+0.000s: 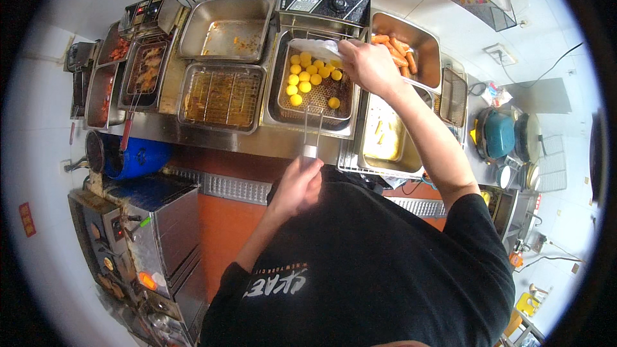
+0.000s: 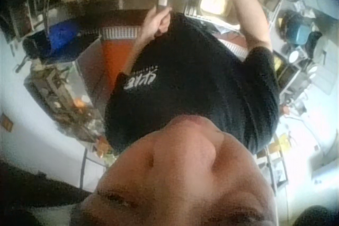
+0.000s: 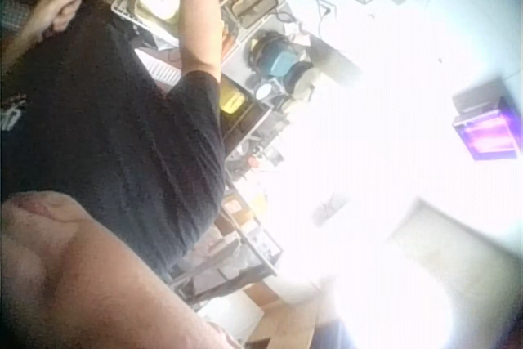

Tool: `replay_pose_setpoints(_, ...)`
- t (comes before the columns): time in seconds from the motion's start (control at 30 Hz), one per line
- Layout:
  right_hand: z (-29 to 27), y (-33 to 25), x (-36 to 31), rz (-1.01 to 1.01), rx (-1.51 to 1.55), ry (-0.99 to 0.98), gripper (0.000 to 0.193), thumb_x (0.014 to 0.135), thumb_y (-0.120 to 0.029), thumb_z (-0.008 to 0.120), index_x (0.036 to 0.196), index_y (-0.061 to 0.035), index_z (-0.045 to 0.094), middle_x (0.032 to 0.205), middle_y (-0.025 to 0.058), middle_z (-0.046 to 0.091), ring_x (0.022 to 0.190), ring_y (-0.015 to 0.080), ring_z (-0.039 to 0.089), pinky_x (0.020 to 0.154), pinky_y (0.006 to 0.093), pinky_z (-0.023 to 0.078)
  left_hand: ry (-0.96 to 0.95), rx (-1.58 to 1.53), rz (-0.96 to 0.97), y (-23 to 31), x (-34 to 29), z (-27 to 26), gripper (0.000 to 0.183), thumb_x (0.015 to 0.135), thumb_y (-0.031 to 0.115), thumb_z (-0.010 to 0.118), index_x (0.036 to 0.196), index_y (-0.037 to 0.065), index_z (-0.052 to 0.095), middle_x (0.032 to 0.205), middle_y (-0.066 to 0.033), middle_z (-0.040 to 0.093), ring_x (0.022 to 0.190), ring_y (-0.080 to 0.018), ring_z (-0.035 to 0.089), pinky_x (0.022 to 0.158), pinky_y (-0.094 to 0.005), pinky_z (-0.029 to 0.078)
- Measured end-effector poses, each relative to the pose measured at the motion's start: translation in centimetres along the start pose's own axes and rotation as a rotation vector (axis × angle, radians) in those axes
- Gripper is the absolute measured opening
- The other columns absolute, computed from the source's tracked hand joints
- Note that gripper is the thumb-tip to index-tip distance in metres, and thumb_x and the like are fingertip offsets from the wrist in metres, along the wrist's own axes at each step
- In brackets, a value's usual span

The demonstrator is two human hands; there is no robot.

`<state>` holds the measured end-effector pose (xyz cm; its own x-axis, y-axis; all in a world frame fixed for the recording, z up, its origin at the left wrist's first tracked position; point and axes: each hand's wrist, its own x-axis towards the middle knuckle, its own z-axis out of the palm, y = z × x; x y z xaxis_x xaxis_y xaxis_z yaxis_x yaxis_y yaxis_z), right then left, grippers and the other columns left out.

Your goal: The person opens a package of round yellow items and places them into a fryer basket. They then tear lettuce leaves and place them into a paper bag, add a cooked patty and a fried egg, and fold the bag to complete the assembly.

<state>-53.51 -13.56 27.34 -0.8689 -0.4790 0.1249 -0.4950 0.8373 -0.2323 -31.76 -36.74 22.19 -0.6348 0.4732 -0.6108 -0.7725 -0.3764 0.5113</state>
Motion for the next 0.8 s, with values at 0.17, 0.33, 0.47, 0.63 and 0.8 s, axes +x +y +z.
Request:
replay_pose_setpoints(0.17,-2.4,-0.4,-0.6,0.009,0.072,0.387,0.017,0.087,-0.001,0.068,0.100,-0.0069,0.060,0.090,0.0132,0.068,0.078,0.0355,0.072,0.067,0.0449,0.058,0.020,0.015,-0.011,0.1,-0.1,-0.3,0.018,0.109,0.030,0.059,0.105,0.013,0.052,0.066,0.0044,0.045,0.047,-0.0060,0.040,0.039,-0.0251,0.031)
replay_pose_setpoints(0.33,-4.9,-0.9,-0.4,-0.319,-0.071,0.761,0.030,0.075,-0.002,0.076,0.103,-0.0084,0.069,0.096,0.0061,0.072,0.079,0.0271,0.071,0.068,0.0372,0.060,-0.023,-0.018,-0.003,0.5,-0.4,-0.2,0.016,0.111,0.026,0.055,0.112,0.011,0.051,0.067,0.0037,0.045,0.046,-0.0056,0.038,0.040,-0.0244,0.031)
replay_pose_setpoints(0.47,-1.2,-1.1,-0.5,-0.418,-0.132,0.385,0.035,0.072,0.001,0.073,0.105,-0.0080,0.070,0.105,0.0035,0.072,0.098,0.0238,0.070,0.073,0.0349,0.061,-0.042,-0.019,-0.020,0.7,-0.8,0.1,0.016,0.112,0.025,0.053,0.118,0.010,0.052,0.067,0.0033,0.045,0.045,-0.0057,0.038,0.040,-0.0243,0.031)
replay_pose_setpoints(0.63,2.0,-0.8,-1.5,-0.402,-0.118,0.348,0.038,0.070,-0.001,0.070,0.107,-0.0093,0.068,0.096,0.0031,0.067,0.093,0.0231,0.069,0.069,0.0359,0.060,-0.067,-0.003,0.034,0.3,-0.9,0.3,0.014,0.111,0.025,0.054,0.113,0.011,0.052,0.066,0.0038,0.044,0.045,-0.0061,0.038,0.039,-0.0251,0.031)
replay_pose_setpoints(0.8,-2.3,-1.1,-0.9,-0.459,-0.098,0.474,0.038,0.070,0.000,0.070,0.107,-0.0044,0.069,0.102,0.0087,0.071,0.095,0.0276,0.071,0.075,0.0368,0.060,-0.061,-0.028,0.034,-0.2,-0.9,0.2,0.012,0.109,0.025,0.058,0.109,0.013,0.054,0.066,0.0045,0.046,0.044,-0.0063,0.039,0.037,-0.0254,0.030)
